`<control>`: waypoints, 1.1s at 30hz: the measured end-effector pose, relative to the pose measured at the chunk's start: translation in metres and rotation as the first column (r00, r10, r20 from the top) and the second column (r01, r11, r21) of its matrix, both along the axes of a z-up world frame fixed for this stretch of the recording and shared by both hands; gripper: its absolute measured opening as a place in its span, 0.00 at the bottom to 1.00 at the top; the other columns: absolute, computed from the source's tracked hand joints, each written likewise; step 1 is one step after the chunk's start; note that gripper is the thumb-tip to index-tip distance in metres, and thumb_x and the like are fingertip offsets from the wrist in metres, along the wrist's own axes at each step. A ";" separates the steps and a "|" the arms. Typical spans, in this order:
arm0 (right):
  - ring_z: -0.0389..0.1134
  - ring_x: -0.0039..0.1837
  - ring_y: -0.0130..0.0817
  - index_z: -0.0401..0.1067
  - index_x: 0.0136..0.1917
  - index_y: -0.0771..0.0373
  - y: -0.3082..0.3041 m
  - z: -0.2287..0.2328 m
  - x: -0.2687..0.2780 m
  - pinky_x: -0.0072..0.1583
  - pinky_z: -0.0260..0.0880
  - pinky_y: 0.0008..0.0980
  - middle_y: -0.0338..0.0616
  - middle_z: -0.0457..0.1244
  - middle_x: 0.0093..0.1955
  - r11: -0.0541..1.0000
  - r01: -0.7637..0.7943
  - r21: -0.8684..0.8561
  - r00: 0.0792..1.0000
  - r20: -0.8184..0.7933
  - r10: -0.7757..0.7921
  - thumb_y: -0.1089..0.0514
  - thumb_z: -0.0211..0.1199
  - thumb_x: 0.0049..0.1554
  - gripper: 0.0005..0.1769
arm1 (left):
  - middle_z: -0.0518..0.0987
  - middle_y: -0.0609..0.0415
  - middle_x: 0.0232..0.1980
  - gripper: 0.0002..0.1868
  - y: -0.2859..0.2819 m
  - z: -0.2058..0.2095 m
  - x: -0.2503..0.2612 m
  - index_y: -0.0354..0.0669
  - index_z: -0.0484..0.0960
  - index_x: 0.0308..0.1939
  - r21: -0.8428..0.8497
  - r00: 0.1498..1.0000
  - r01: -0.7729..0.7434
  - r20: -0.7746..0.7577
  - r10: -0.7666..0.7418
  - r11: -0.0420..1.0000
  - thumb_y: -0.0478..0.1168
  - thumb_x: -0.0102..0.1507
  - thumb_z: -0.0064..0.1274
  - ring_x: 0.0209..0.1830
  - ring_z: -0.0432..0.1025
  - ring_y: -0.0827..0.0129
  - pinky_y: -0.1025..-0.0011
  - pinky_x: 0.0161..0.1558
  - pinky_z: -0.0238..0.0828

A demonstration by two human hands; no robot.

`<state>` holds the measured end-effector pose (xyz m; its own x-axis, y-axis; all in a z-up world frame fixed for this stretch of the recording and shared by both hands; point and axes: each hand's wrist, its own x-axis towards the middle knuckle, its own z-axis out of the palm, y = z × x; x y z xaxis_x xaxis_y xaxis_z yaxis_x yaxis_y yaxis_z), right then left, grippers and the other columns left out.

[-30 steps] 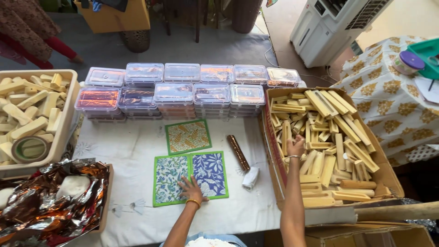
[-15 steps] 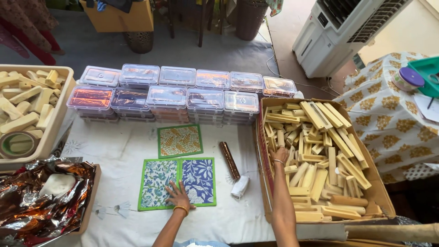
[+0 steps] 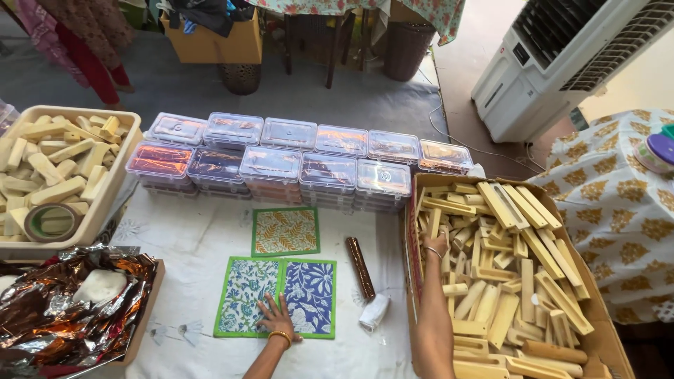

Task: The person cleans small wooden blocks using a white cloth, wiping them thoroughly before placing them on a patterned mat. The person also handles a piece of aluminum foil, folding it and placing it on the mat alongside the cleaned blocks.

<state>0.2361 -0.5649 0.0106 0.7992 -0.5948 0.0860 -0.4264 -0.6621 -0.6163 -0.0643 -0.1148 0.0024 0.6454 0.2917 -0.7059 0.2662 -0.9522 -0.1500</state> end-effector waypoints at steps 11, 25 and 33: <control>0.75 0.43 0.47 0.70 0.58 0.74 0.030 0.084 -0.031 0.45 0.76 0.36 0.65 0.69 0.49 0.896 0.275 0.347 0.949 0.053 -0.312 0.50 0.75 0.49 0.32 | 0.08 0.17 0.74 0.93 -0.005 -0.009 0.008 0.40 0.08 0.75 0.087 0.995 -0.026 -0.095 0.034 0.996 0.82 0.40 0.64 0.75 0.13 0.17 0.29 0.67 0.54; 0.74 0.49 0.28 0.71 0.57 0.66 0.236 0.201 -0.231 0.44 0.76 0.28 0.46 0.69 0.53 0.897 -0.233 0.376 0.680 0.722 -0.127 0.59 0.73 0.53 0.21 | 0.17 0.21 0.79 0.81 0.005 -0.001 0.001 0.39 0.25 0.82 -0.275 0.968 -0.172 0.130 0.214 0.946 0.71 0.49 0.69 0.78 0.19 0.21 0.23 0.67 0.47; 0.63 0.33 0.24 0.74 0.51 0.68 0.313 0.142 -0.238 0.35 0.65 0.22 0.41 0.68 0.40 0.318 -0.418 0.851 0.906 0.417 0.073 0.62 0.74 0.51 0.17 | 0.77 0.46 0.64 0.38 0.049 0.031 0.002 0.38 0.64 0.66 -0.990 0.698 0.134 0.064 0.714 -0.041 0.61 0.65 0.56 0.63 0.74 0.56 0.58 0.58 0.73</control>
